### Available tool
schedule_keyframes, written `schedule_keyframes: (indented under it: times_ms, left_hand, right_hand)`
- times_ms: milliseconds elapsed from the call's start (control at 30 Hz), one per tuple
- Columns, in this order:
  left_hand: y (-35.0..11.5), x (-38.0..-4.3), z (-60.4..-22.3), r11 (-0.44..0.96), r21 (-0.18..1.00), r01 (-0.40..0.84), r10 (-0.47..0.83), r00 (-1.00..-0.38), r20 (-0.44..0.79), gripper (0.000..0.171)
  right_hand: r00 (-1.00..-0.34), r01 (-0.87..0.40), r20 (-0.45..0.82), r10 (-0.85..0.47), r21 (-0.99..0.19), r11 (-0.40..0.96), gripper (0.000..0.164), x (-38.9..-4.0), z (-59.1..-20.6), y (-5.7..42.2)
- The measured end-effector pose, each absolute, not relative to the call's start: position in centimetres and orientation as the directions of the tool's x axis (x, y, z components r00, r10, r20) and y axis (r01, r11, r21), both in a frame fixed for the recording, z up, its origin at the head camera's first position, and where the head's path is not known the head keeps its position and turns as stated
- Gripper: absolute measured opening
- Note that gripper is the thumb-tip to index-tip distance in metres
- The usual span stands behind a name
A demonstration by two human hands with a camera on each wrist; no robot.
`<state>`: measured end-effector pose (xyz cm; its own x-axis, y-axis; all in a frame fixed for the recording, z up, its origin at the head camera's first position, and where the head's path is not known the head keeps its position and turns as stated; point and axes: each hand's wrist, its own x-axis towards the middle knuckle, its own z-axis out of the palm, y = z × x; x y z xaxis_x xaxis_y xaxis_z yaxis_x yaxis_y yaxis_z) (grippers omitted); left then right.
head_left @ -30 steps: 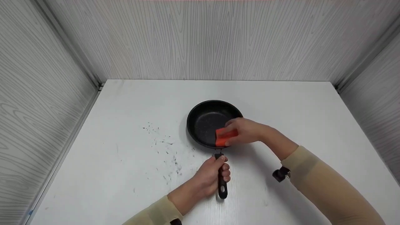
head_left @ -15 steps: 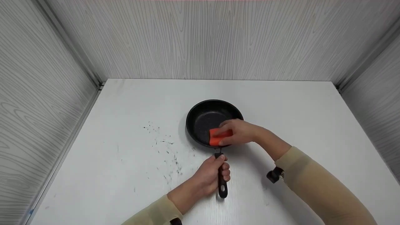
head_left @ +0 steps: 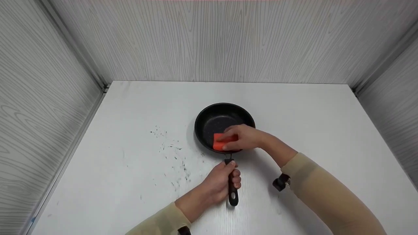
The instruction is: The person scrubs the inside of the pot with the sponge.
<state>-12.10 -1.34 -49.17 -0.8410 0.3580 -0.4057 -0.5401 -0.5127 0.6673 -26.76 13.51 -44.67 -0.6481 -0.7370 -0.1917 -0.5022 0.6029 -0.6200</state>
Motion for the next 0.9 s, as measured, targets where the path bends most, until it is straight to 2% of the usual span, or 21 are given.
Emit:
schedule_keyframes:
  times_ms: [400,667,900]
  left_hand:
    - [-1.4,-12.1,-49.1,-0.504,0.674,-0.54,0.358,-0.841,-0.406,0.013]
    - [-1.3,-12.1,-49.2,-0.508,0.68,-0.529,0.361,-0.847,-0.39,0.014]
    - [-1.3,-12.0,-49.3,-0.511,0.685,-0.52,0.361,-0.853,-0.378,0.014]
  right_hand:
    - [-0.663,-0.467,-0.156,-0.732,-0.678,0.568,0.043,-26.8,-45.5,12.2]
    - [-0.653,-0.496,-0.099,-0.751,-0.694,0.523,0.043,-27.0,-45.9,11.4]
    - [-0.676,-0.463,-0.064,-0.735,-0.739,0.49,0.041,-27.2,-46.4,10.6]
